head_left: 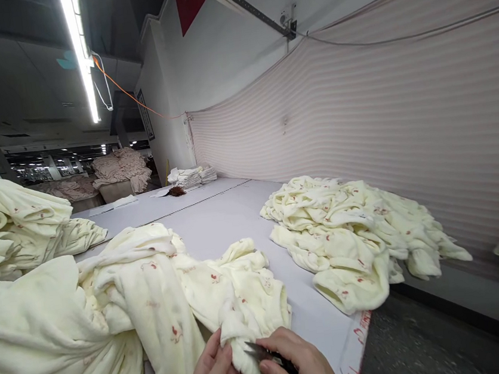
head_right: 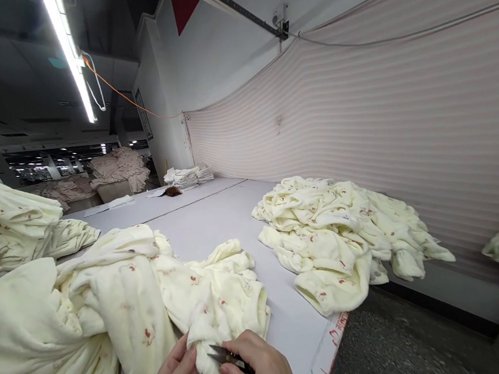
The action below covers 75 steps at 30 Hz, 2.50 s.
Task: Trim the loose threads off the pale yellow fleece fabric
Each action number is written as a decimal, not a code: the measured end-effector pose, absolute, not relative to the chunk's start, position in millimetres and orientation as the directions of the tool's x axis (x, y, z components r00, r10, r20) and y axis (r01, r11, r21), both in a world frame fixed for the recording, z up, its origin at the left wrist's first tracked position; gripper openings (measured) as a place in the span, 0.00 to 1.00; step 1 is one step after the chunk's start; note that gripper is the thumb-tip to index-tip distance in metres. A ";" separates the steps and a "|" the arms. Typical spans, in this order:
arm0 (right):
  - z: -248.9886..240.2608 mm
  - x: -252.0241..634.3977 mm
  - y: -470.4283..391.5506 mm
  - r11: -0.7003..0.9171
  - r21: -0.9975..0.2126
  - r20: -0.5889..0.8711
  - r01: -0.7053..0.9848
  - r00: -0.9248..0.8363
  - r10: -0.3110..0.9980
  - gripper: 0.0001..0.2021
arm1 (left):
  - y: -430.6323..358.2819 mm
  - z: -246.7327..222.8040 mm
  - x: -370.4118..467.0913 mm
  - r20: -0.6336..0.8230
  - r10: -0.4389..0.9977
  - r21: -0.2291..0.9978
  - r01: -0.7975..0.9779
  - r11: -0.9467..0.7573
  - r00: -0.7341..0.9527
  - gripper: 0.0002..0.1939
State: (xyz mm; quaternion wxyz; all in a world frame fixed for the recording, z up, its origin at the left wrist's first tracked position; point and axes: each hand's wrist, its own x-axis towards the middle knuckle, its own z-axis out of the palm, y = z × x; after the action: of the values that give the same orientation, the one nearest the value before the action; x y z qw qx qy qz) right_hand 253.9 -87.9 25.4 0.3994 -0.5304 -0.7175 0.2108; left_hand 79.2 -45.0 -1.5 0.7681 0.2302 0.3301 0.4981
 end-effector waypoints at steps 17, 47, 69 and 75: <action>31.9 254.1 -96.0 0.308 -0.749 0.297 0.586 -0.118 0.948 0.11 | -48.4 -6.3 77.3 -0.253 0.925 0.686 -0.622 0.379 0.285 0.24; 21.0 257.0 -101.0 0.287 -0.787 0.325 0.546 -0.030 0.945 0.12 | -55.1 -8.3 84.7 -0.304 0.932 0.686 -0.634 0.357 0.196 0.38; 6.5 258.7 -103.9 0.321 -0.589 0.428 0.741 -0.051 0.902 0.14 | -60.4 7.2 94.0 -0.351 0.923 0.693 -0.619 0.369 0.156 0.34; 9.8 255.1 -102.3 0.348 -0.569 0.494 0.745 -0.028 0.869 0.11 | -60.8 7.1 95.2 -0.338 0.919 0.676 -0.628 0.386 0.202 0.34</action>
State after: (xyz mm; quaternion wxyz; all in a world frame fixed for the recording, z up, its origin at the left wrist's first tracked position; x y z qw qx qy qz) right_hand 255.1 -102.3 9.8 0.4070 -0.5661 -0.7129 0.0760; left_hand 95.2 -60.8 7.1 0.7488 0.2004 0.3637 0.5165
